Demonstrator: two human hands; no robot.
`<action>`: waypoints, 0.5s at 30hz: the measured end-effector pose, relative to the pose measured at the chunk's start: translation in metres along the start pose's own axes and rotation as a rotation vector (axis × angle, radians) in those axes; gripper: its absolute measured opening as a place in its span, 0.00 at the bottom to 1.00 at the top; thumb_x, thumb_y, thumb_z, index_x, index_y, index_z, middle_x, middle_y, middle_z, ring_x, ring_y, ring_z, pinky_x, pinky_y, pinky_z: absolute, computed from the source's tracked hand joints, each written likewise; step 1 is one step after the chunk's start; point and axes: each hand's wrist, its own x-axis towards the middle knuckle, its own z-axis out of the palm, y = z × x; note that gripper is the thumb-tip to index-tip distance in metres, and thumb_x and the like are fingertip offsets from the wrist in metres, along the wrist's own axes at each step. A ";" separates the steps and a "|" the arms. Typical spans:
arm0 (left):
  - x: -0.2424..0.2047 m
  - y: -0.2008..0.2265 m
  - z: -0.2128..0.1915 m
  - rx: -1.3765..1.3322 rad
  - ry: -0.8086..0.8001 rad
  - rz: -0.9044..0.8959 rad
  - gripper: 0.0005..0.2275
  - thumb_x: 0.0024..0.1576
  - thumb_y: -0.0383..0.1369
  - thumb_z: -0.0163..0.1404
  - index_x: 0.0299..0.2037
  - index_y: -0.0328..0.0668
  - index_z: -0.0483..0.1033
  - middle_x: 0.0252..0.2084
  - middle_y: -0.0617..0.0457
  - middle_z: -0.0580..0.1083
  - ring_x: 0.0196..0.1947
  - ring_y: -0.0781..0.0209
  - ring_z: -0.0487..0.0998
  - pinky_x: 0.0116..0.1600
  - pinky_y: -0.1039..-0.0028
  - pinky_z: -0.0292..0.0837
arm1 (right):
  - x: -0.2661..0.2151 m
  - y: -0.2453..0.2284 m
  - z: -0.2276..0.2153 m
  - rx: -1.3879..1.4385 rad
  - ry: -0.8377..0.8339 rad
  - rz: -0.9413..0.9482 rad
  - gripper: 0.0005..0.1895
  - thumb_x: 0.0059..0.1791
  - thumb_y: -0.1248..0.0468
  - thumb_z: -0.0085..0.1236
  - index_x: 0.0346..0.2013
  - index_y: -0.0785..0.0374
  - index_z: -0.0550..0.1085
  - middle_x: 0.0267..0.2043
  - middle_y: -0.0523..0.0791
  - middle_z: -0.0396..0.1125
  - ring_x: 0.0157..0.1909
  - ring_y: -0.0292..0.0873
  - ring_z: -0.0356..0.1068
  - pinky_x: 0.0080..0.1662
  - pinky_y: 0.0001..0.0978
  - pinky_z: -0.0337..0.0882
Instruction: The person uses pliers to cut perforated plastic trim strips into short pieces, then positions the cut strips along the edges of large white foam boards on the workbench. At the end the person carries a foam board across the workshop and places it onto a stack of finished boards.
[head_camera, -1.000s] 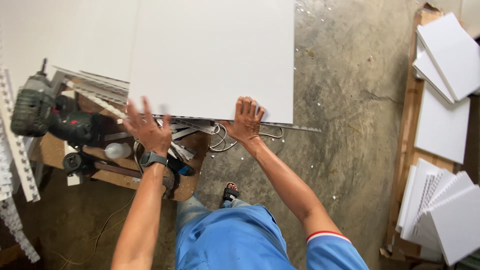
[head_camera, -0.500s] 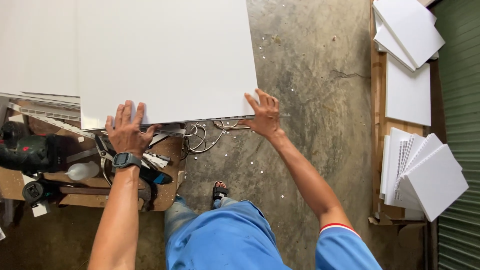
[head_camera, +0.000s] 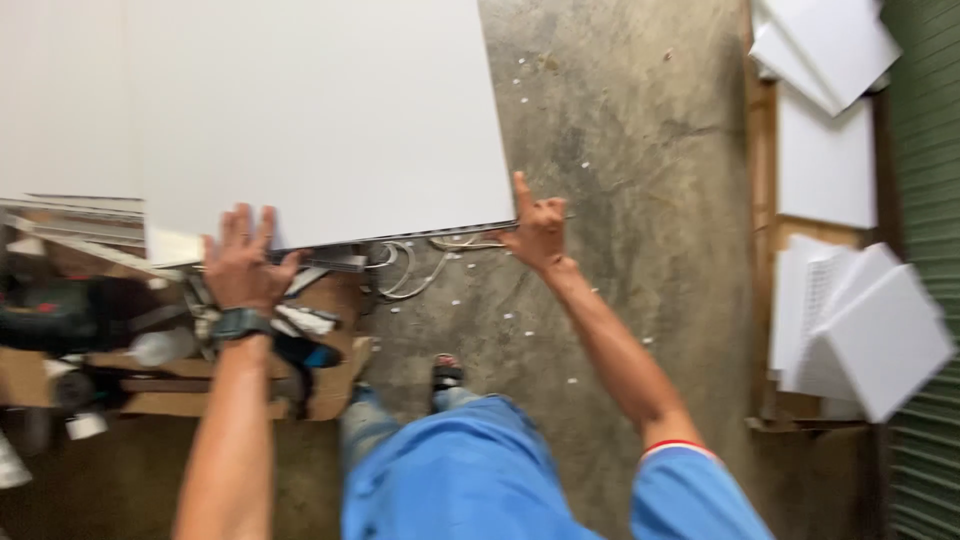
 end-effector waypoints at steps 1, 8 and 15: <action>0.007 0.008 -0.002 0.027 0.001 0.013 0.35 0.53 0.58 0.62 0.70 0.60 0.71 0.71 0.44 0.69 0.70 0.45 0.68 0.71 0.43 0.60 | -0.018 0.001 -0.003 0.025 0.014 0.008 0.62 0.36 0.30 0.67 0.69 0.72 0.60 0.21 0.44 0.71 0.23 0.42 0.70 0.45 0.42 0.63; 0.005 0.011 -0.026 -0.080 -0.054 -0.113 0.36 0.50 0.57 0.60 0.70 0.63 0.66 0.73 0.48 0.62 0.72 0.49 0.61 0.72 0.44 0.51 | -0.010 -0.004 0.010 -0.006 0.015 -0.010 0.48 0.39 0.41 0.73 0.66 0.63 0.69 0.30 0.45 0.73 0.30 0.45 0.68 0.51 0.42 0.57; 0.007 0.013 -0.033 -0.077 -0.070 -0.081 0.36 0.50 0.55 0.60 0.71 0.62 0.66 0.73 0.49 0.63 0.72 0.51 0.61 0.71 0.45 0.52 | -0.011 0.004 0.015 -0.173 -0.051 0.011 0.45 0.40 0.40 0.74 0.62 0.61 0.72 0.25 0.49 0.70 0.28 0.47 0.67 0.49 0.44 0.56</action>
